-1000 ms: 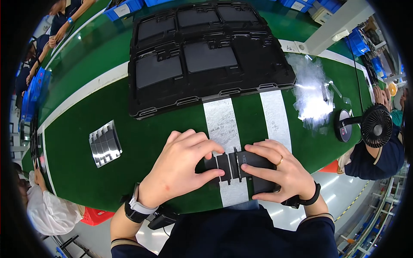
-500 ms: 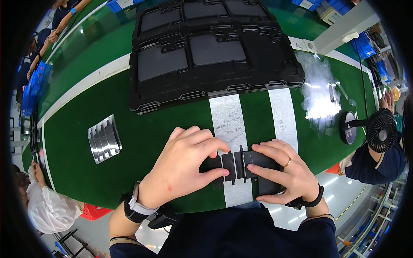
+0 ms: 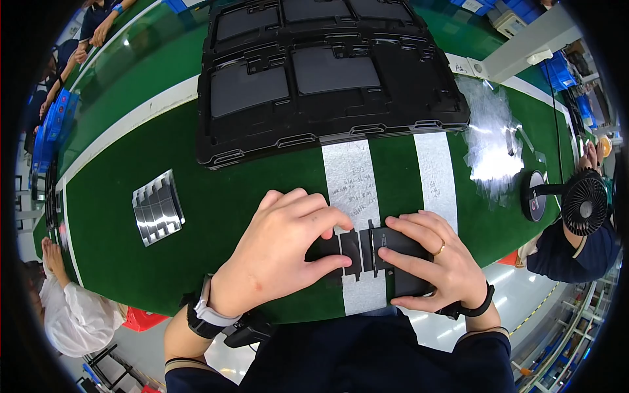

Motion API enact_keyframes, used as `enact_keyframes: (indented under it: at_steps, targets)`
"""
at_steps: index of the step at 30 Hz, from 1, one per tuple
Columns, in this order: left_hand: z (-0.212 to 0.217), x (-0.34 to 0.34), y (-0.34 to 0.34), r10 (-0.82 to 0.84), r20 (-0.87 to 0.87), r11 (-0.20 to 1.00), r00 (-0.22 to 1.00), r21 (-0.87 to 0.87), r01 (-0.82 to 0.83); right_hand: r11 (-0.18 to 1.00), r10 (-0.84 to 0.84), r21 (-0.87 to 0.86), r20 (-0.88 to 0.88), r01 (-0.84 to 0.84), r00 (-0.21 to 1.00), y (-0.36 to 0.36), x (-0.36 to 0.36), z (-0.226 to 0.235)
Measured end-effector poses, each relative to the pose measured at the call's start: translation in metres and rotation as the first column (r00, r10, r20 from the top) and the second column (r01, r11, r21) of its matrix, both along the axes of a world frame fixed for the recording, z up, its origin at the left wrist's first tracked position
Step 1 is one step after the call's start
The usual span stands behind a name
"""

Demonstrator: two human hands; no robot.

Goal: The recorder is assembling small black electronic component housings and applying silver labels or films to them on a factory assembly line.

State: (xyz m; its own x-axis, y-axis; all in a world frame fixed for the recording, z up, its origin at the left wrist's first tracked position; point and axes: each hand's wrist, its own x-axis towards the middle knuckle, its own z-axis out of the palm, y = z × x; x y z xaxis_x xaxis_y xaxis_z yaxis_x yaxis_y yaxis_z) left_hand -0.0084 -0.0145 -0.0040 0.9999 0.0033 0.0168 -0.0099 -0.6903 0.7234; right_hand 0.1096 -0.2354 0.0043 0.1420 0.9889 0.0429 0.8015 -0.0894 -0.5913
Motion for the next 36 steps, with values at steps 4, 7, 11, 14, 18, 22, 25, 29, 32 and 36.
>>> enact_keyframes:
  at_steps: [4, 7, 11, 14, 18, 22, 25, 29, 32, 36]
  targets:
    - [0.000, -0.001, 0.002, -0.016, 0.005, 1.000, 1.000, 0.017, 0.016, 1.000, 0.003, 0.005, 0.001, -0.003, 1.000, 0.001, 0.000, 0.000]
    - [0.003, 0.000, 0.001, 0.029, -0.035, 1.000, 0.999, 0.003, -0.029, 0.999, 0.006, 0.036, 0.001, -0.006, 1.000, 0.000, 0.003, -0.001]
    - [-0.002, 0.000, 0.006, 0.192, 0.073, 0.848, 0.979, -0.514, -0.128, 0.950, -0.122, 0.282, -0.053, 0.132, 0.991, 0.018, 0.011, 0.020]
    - [-0.018, -0.013, 0.008, 0.102, 0.282, 0.558, 0.954, -0.810, 0.180, 0.876, -0.142, 0.456, -0.060, 0.154, 0.988, 0.053, 0.006, 0.034]
    - [-0.002, 0.000, -0.004, 0.494, 0.043, 0.515, 0.869, -0.819, -0.252, 0.856, -0.146, 0.481, -0.126, 0.189, 0.981, 0.088, 0.000, 0.010]
    - [-0.009, -0.001, 0.009, 0.468, 0.173, 0.790, 0.867, -0.520, -0.324, 0.825, -0.093, 0.212, -0.863, 0.524, 0.496, 0.093, 0.018, -0.013]
    - [-0.009, 0.001, 0.009, 0.496, 0.131, 0.755, 0.858, -0.554, -0.352, 0.912, -0.122, 0.108, -0.849, 0.396, 0.514, 0.089, 0.028, -0.016]
    - [-0.007, 0.002, 0.010, 0.499, 0.150, 0.727, 0.854, -0.609, -0.318, 0.894, -0.074, 0.130, -0.902, 0.430, 0.426, 0.089, 0.020, -0.017]
    - [0.000, 0.004, 0.007, 0.497, 0.114, 0.690, 0.860, -0.654, -0.312, 0.857, -0.090, 0.143, -0.905, 0.496, 0.417, 0.090, 0.014, -0.016]
    - [-0.004, 0.000, 0.006, 0.520, 0.171, 0.708, 0.837, -0.635, -0.310, 0.799, -0.267, 0.425, -0.382, 0.425, 0.885, 0.087, 0.008, -0.013]
